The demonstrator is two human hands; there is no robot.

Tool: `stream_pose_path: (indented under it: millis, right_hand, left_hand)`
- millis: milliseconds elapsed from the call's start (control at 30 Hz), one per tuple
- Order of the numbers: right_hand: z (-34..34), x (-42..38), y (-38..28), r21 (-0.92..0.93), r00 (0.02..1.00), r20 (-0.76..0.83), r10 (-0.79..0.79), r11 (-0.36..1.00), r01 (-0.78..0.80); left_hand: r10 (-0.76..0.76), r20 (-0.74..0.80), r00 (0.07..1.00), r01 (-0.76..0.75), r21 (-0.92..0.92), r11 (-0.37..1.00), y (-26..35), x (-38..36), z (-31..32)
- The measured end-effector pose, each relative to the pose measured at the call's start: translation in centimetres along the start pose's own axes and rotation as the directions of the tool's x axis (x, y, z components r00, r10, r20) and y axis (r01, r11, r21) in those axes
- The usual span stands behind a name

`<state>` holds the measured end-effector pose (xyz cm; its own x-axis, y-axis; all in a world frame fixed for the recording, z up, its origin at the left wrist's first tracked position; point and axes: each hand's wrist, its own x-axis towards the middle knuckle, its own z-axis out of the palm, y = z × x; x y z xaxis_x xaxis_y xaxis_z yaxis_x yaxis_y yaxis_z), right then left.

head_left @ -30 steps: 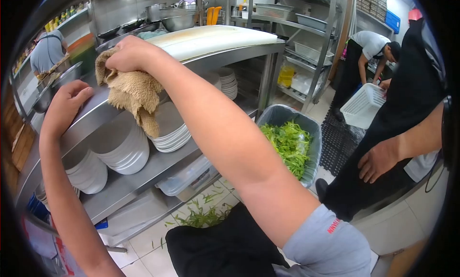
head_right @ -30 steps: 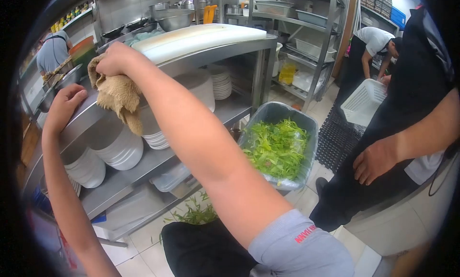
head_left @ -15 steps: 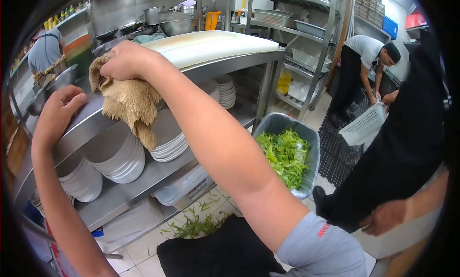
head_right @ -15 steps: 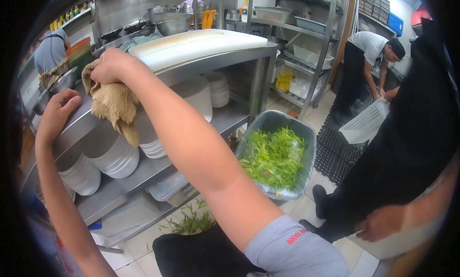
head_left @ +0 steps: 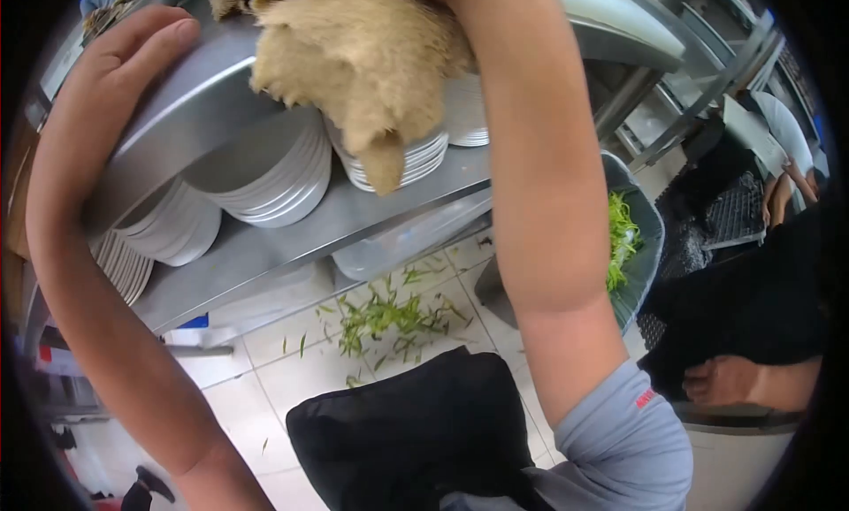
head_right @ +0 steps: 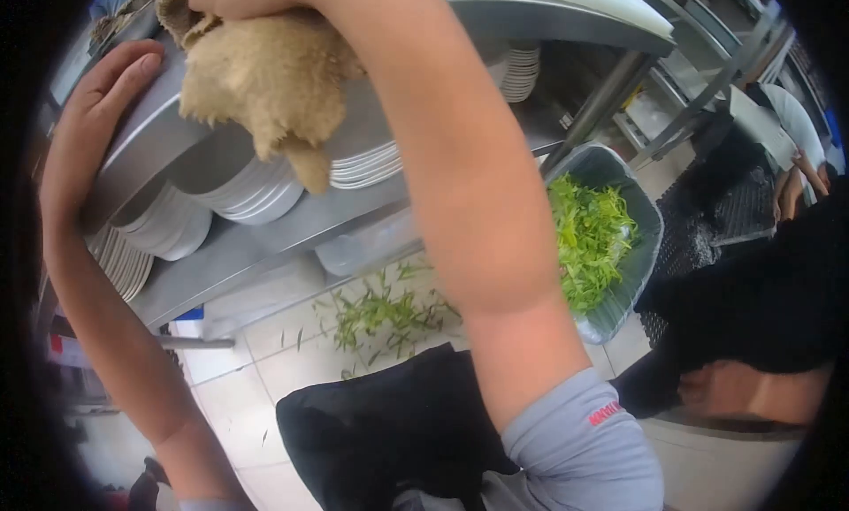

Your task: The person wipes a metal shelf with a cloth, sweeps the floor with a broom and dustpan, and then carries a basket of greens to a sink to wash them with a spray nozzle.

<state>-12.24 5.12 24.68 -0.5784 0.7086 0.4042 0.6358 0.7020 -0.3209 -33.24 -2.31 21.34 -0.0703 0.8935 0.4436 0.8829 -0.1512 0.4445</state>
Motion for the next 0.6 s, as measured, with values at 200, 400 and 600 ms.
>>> stream_pose_path:
  millis: [200, 400, 600]
  right_hand:
    - [0.5, 1.5, 2.4, 0.419, 0.998, 0.031, -0.058, 0.907, 0.04]
    - [0.6, 1.4, 2.2, 0.56, 0.985, 0.018, 0.17, 0.815, -0.151]
    - [0.6, 1.3, 2.7, 0.769, 0.957, 0.026, 0.29, 0.606, -0.204]
  left_hand:
    - [-0.042, -0.038, 0.998, 0.044, 0.06, 0.997, 1.9, -0.3, -0.2]
    - [0.011, -0.162, 0.987, -0.006, 0.033, 0.999, 3.1, -0.1, -0.4]
    - [0.24, 0.117, 0.964, -0.233, -0.067, 0.97, 9.7, 2.6, 1.6]
